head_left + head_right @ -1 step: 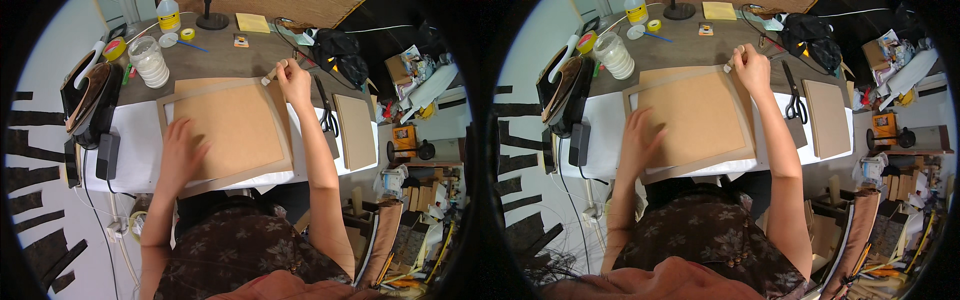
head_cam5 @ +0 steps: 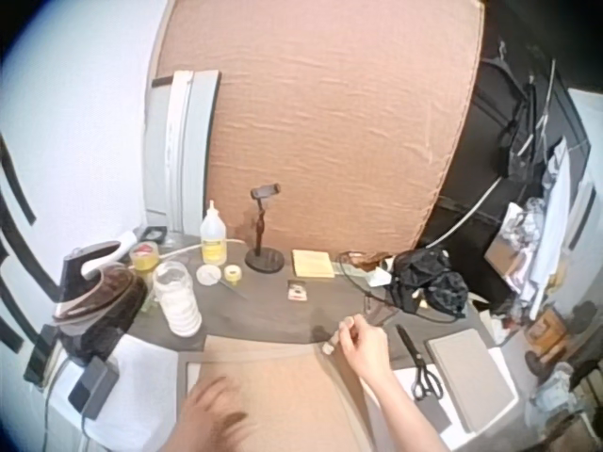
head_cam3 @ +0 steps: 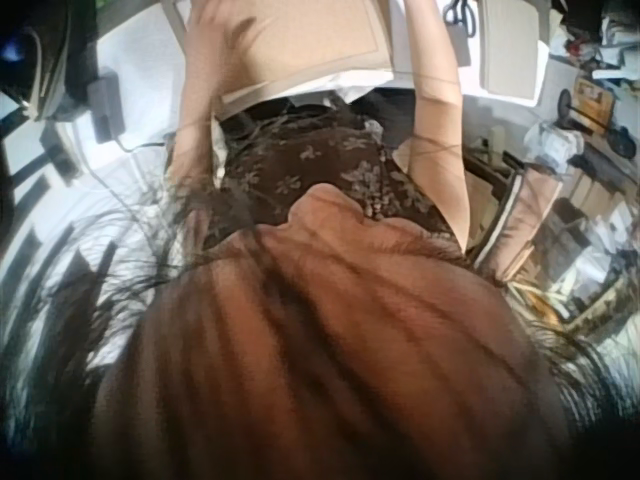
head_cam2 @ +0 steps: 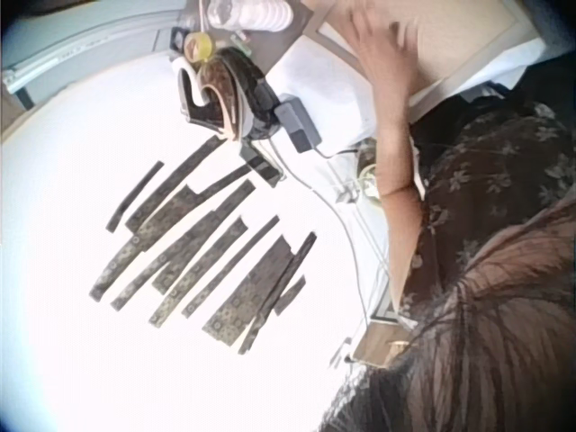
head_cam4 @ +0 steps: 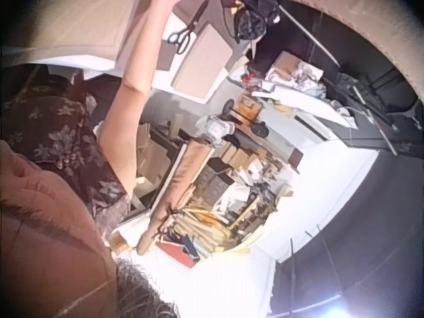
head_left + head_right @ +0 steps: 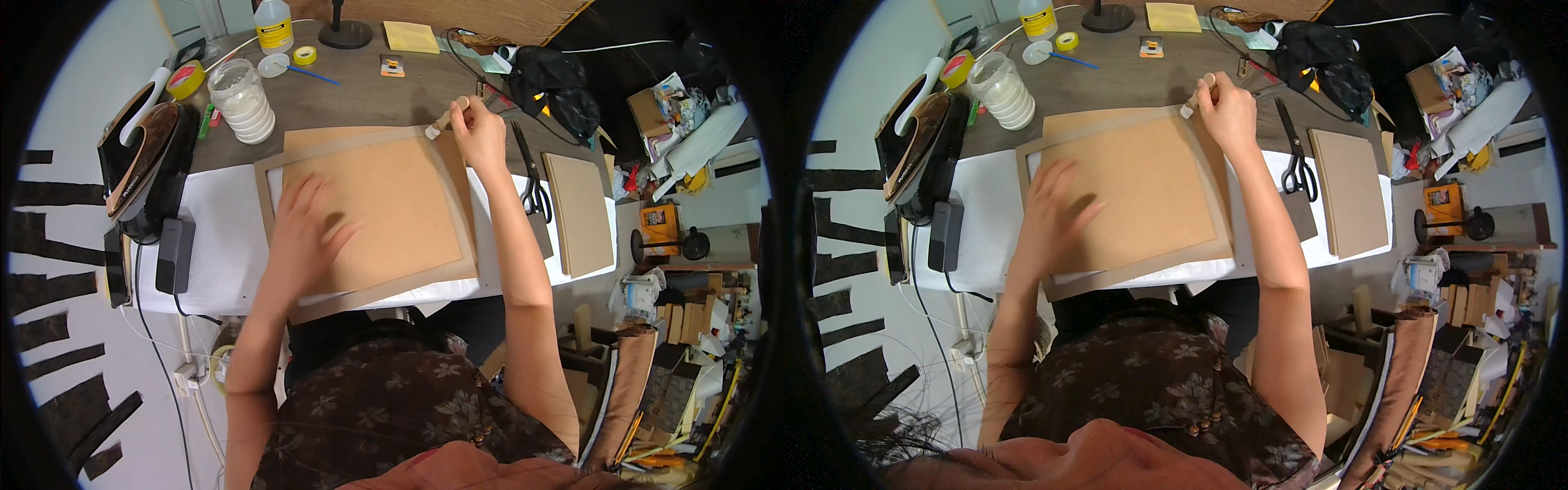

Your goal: The person assembles a rectangular cardboard frame by folding and joining pre-cut strips. They then place the frame on a flat cardboard sheet and apply glue along the edges using a brush.

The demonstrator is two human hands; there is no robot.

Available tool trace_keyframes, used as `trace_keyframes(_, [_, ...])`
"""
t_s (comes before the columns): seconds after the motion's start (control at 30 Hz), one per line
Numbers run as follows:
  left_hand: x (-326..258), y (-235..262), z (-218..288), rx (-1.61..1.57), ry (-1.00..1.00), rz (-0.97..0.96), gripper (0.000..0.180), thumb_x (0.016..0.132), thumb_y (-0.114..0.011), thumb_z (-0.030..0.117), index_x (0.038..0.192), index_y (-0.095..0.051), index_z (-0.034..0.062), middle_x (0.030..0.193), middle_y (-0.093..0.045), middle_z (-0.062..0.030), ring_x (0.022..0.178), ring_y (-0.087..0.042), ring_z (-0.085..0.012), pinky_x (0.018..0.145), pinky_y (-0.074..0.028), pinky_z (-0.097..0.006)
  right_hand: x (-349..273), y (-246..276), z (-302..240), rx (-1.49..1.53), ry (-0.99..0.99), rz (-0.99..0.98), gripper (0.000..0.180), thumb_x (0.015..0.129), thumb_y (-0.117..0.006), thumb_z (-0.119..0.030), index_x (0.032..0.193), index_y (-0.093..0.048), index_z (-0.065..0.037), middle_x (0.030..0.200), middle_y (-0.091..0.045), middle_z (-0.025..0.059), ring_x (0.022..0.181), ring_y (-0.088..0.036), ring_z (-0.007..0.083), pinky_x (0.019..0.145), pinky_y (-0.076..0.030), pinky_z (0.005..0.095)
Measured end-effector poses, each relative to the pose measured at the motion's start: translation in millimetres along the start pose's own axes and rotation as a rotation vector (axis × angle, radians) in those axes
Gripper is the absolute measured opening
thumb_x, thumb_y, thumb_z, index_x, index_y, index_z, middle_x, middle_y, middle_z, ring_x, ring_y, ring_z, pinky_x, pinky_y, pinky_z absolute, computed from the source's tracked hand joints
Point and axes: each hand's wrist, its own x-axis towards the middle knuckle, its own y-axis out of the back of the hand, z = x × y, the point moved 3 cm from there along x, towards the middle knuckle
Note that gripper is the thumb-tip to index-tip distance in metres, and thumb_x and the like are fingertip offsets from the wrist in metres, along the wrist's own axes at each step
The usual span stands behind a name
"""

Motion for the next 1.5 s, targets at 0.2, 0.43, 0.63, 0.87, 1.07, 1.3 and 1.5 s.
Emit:
trace_keyframes(0.2, [109, -95, -18, 0.051, -0.238, -0.246, 0.071, 0.098, -0.055, 0.049, 0.148, -0.042, 0.0005, 0.157, -0.037, -0.0162, 0.149, -0.025, -0.0378, 0.123, -0.015, -0.051, -6, -1, 3, 0.04, -0.035, 0.034, 0.022, 0.094, -0.066, -0.022, 0.085, -0.062, -0.002, 0.062, -0.064, 0.0142, 0.053, -0.064, 0.0271, 0.053, -0.049, 0.0356])
trace_keyframes(0.43, [115, -131, -23, 0.046, -0.143, -0.257, 0.066, 0.099, -0.053, 0.049, 0.146, -0.047, 0.0021, 0.156, -0.04, -0.014, 0.149, -0.026, -0.036, 0.123, -0.013, -0.051, -21, 5, 2, 0.119, 0.01, 0.063, 0.014, 0.095, -0.062, -0.016, 0.093, -0.062, -0.003, 0.064, -0.063, 0.0153, 0.056, -0.065, 0.0292, 0.055, -0.049, 0.0367])
trace_keyframes(0.63, [118, -133, -16, 0.092, -0.087, -0.244, 0.071, 0.094, -0.059, 0.052, 0.142, -0.05, -0.0006, 0.154, -0.043, -0.0138, 0.148, -0.028, -0.0371, 0.122, -0.015, -0.053, -45, 15, 4, 0.125, 0.019, 0.062, 0.014, 0.097, -0.061, -0.016, 0.095, -0.062, -0.002, 0.06, -0.059, 0.0143, 0.051, -0.061, 0.0265, 0.052, -0.046, 0.034])
trace_keyframes(0.87, [124, -139, -2, 0.189, -0.012, -0.232, 0.074, 0.086, -0.067, 0.049, 0.139, -0.052, -0.0009, 0.15, -0.047, -0.0149, 0.145, -0.032, -0.0384, 0.12, -0.014, -0.061, -70, 30, 3, 0.145, -0.004, 0.014, 0.014, 0.098, -0.059, -0.014, 0.098, -0.061, -0.001, 0.057, -0.055, 0.0125, 0.048, -0.057, 0.0225, 0.05, -0.044, 0.0318])
trace_keyframes(1.07, [120, -146, -2, 0.195, -0.013, -0.179, 0.074, 0.085, -0.068, 0.049, 0.139, -0.051, 0.0007, 0.15, -0.047, -0.0143, 0.145, -0.033, -0.0376, 0.12, -0.011, -0.062, -97, 47, 0, 0.118, -0.055, -0.046, 0.013, 0.098, -0.058, -0.014, 0.099, -0.06, -0.001, 0.057, -0.055, 0.0112, 0.047, -0.055, 0.0203, 0.049, -0.044, 0.03])
trace_keyframes(1.3, [117, -149, -5, 0.194, -0.063, -0.111, 0.072, 0.087, -0.067, 0.049, 0.139, -0.052, 0.001, 0.149, -0.048, -0.0151, 0.145, -0.034, -0.0372, 0.12, -0.012, -0.062, -131, 71, -5, 0.082, -0.133, -0.129, 0.009, 0.094, -0.057, -0.011, 0.096, -0.059, -0.002, 0.062, -0.059, 0.0139, 0.056, -0.061, 0.0299, 0.055, -0.049, 0.0378])
trace_keyframes(1.5, [116, -151, -7, 0.201, -0.092, -0.089, 0.07, 0.086, -0.067, 0.049, 0.136, -0.054, 0.0008, 0.148, -0.049, -0.0149, 0.144, -0.035, -0.0383, 0.119, -0.012, -0.064, -156, 90, -11, 0.085, -0.108, -0.124, 0.007, 0.093, -0.06, -0.009, 0.096, -0.06, -0.003, 0.062, -0.059, 0.0131, 0.057, -0.061, 0.0297, 0.055, -0.048, 0.0375])
